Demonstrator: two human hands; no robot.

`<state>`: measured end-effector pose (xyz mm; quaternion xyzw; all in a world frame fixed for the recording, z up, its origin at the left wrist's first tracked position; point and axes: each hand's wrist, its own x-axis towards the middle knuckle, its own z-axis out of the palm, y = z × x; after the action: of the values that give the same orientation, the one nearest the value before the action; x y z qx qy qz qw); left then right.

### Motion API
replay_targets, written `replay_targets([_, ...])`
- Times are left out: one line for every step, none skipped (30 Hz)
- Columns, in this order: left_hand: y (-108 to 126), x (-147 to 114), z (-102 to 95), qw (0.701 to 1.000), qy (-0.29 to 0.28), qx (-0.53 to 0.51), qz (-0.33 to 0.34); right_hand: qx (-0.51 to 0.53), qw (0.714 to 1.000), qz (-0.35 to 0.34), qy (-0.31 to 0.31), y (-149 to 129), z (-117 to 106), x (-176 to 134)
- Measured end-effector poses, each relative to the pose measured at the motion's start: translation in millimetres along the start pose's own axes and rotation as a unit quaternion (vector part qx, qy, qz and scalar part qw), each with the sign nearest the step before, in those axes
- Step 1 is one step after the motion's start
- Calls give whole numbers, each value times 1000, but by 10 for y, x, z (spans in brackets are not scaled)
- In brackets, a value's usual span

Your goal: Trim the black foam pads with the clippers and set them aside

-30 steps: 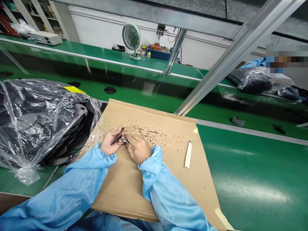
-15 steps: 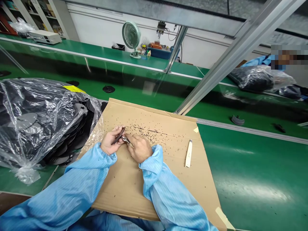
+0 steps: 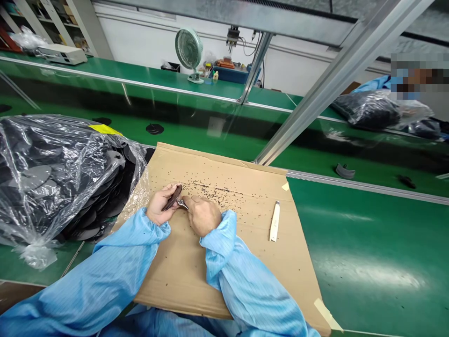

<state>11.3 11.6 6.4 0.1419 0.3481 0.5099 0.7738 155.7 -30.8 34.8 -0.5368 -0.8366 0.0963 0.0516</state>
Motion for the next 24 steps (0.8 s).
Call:
replay_targets([4,-4,3,1000,-4,-2,-2,17,1000,-1,9,6,21,1])
replay_targets([9,-9,4,1000,-11,-7,-6,43,999,-4,24,17,49,3])
replay_targets([15,-14,4,1000,-20,-16,-12,80,996,-7,45,32,82,7])
replay_targets([21,-20,2,999,-31,-28,-17,124,990,-7,73,51,117,12])
replay_targets([28,-24,-3,998,-43,-43,-22,173,979,-2,107,71,149,19])
replay_targets([33,-27,-8,996,-56,-59,-27,224,964,11,144,92,176,27])
replay_targets([37,-28,-14,995,-67,-71,-31,276,945,27,176,112,194,36])
replay_targets([39,-27,-18,993,-75,-79,-34,331,922,44,197,131,204,44])
replay_targets([38,-25,-19,993,-74,-80,-33,389,896,57,208,146,206,53])
replay_targets([35,-21,-15,995,-64,-74,-26,445,868,67,210,157,201,62])
replay_targets([28,-18,-8,997,-47,-62,-13,496,840,73,208,165,194,71])
replay_targets([18,-14,3,999,-28,-45,6,540,812,77,206,169,186,81])
replay_targets([5,-11,16,999,-14,-26,27,574,787,83,209,170,181,91])
replay_targets([-9,-8,28,999,-7,-9,48,598,767,89,215,169,180,101])
replay_targets([-25,-5,39,998,-7,4,66,612,753,95,223,166,182,110])
replay_targets([-41,-3,46,997,-14,14,80,617,746,99,229,162,188,117])
replay_targets([-56,-1,51,995,-21,20,91,615,746,102,236,159,194,123])
replay_targets([-69,0,52,994,-26,24,99,607,750,106,242,155,200,127])
replay_targets([-79,0,51,994,-30,27,104,596,756,111,248,152,205,129])
replay_targets([-87,-1,49,994,-34,28,105,585,762,117,253,149,206,130])
replay_targets([-90,-3,46,994,-38,28,101,575,767,123,258,147,205,130])
replay_targets([-90,-6,45,994,-43,28,93,568,770,129,261,147,203,132])
replay_targets([-87,-10,44,995,-48,28,84,561,772,135,265,149,200,134])
replay_targets([-82,-15,45,995,-53,30,75,554,775,140,269,154,199,138])
